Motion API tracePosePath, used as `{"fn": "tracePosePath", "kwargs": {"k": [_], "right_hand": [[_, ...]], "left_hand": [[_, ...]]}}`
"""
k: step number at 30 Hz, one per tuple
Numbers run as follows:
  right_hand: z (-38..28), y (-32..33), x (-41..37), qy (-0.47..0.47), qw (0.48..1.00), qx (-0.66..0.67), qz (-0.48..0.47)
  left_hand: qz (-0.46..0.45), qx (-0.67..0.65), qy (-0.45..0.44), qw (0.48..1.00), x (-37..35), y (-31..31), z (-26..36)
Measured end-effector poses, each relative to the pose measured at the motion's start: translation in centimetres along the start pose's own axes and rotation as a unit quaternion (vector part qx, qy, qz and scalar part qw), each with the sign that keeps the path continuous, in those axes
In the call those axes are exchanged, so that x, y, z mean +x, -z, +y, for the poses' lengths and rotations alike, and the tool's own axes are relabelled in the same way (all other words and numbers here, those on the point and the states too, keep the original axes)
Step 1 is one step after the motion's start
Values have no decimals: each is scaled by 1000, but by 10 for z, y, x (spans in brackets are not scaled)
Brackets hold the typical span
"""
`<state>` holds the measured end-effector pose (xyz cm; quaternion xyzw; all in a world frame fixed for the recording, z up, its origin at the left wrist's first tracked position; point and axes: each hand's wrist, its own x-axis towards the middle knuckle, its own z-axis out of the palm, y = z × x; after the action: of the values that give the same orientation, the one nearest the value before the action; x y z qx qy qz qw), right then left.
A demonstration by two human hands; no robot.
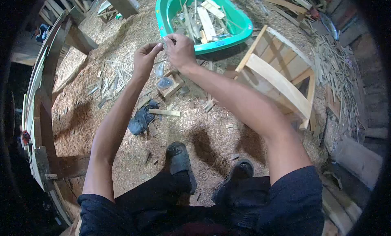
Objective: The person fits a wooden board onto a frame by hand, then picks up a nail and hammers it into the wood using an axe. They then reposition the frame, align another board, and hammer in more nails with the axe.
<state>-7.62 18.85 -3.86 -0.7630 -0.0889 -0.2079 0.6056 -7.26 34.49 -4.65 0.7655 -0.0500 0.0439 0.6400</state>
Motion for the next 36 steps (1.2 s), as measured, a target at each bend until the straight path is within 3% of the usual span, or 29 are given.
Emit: {"fn": "tracePosePath", "kwargs": {"k": [5,10,15,18,21,23,25,27,29,31,34,36], "right_hand": [[-25,57,11,4,1000,3,13],[-31,126,16,29,999,0,43],[-41,216,3,65,993,-63,81],[-69,281,-22,46,979,-58,190],[-49,357,-64,11,944,-96,315],[-43,390,-114,-59,910,-123,391],[-26,415,-172,-127,881,-105,444],[24,435,-245,-116,860,-280,410],[55,440,-326,-206,911,-253,254],[31,422,-362,-334,882,-299,145],[71,412,-408,-258,869,-418,60],[73,409,-400,-334,851,-400,63]], "left_hand": [[-49,-4,-56,997,6,-42,42],[-131,-101,-69,984,6,-105,75],[-210,-98,-86,969,-3,-177,119],[-282,-293,-35,913,-43,-240,142],[-395,-262,-41,879,-132,-297,139],[-521,-241,14,819,-185,-323,115],[-588,-227,104,769,-230,-346,86],[-550,-241,144,787,-268,-371,51],[-520,-220,165,809,-291,-390,20],[-529,-168,188,810,-301,-394,18],[-544,-179,220,790,-303,-395,12],[-546,-172,157,804,-296,-395,21]]}}
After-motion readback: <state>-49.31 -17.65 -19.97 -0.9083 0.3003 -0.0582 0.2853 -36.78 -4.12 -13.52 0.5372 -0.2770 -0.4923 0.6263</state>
